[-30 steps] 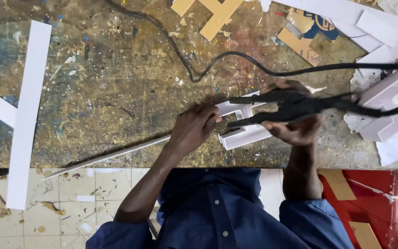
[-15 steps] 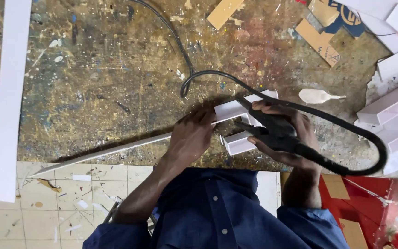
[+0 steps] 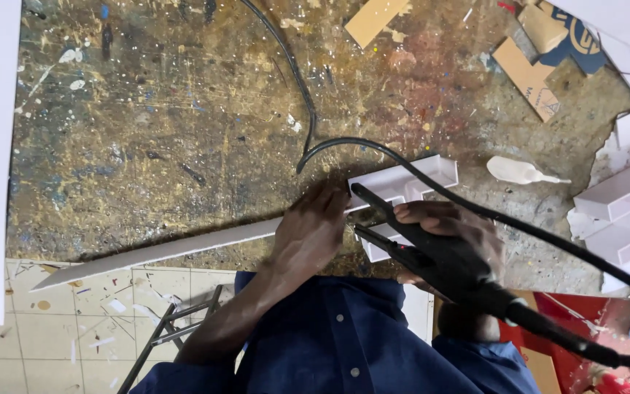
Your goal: The person is assembling a 3D letter 'H' by applying glue and using a heat tool to bond a side strip to the letter's outline.
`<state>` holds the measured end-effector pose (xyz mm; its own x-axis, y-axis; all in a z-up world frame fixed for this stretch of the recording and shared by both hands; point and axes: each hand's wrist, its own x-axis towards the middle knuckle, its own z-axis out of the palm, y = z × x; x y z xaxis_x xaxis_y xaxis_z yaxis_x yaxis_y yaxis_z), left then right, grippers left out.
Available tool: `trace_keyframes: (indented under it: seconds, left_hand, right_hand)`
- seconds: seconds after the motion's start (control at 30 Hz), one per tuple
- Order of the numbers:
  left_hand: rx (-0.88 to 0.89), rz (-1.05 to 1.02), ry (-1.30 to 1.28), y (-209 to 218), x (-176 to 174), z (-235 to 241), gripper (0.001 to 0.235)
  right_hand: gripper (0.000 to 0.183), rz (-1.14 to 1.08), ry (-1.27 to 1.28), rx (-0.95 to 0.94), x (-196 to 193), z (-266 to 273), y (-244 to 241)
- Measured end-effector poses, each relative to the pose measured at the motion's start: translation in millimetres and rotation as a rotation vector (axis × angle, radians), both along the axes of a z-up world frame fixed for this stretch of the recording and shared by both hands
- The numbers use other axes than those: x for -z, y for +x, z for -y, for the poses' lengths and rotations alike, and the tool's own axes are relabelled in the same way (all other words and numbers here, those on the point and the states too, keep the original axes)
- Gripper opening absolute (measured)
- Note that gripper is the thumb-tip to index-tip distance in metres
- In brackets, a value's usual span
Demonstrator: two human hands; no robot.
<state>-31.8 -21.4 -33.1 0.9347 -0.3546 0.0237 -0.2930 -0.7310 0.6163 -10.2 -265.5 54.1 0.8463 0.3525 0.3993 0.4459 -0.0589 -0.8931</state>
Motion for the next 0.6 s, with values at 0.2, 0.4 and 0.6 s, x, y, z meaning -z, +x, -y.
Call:
trace_keyframes:
  seconds: [0.2, 0.4, 0.6]
  left_hand:
    - [-0.023, 0.201, 0.025, 2, 4, 4, 0.012]
    - [-0.011, 0.257, -0.024, 36, -25, 3, 0.018]
    - [-0.02, 0.317, -0.016, 37, -14, 10, 0.013]
  right_hand:
    - [0.054, 0.107, -0.057, -0.014, -4, -17, 14]
    - [0.07, 0.084, -0.045, -0.016, 14, 4, 24]
    - [0.08, 0.095, -0.079, -0.024, 10, 6, 34]
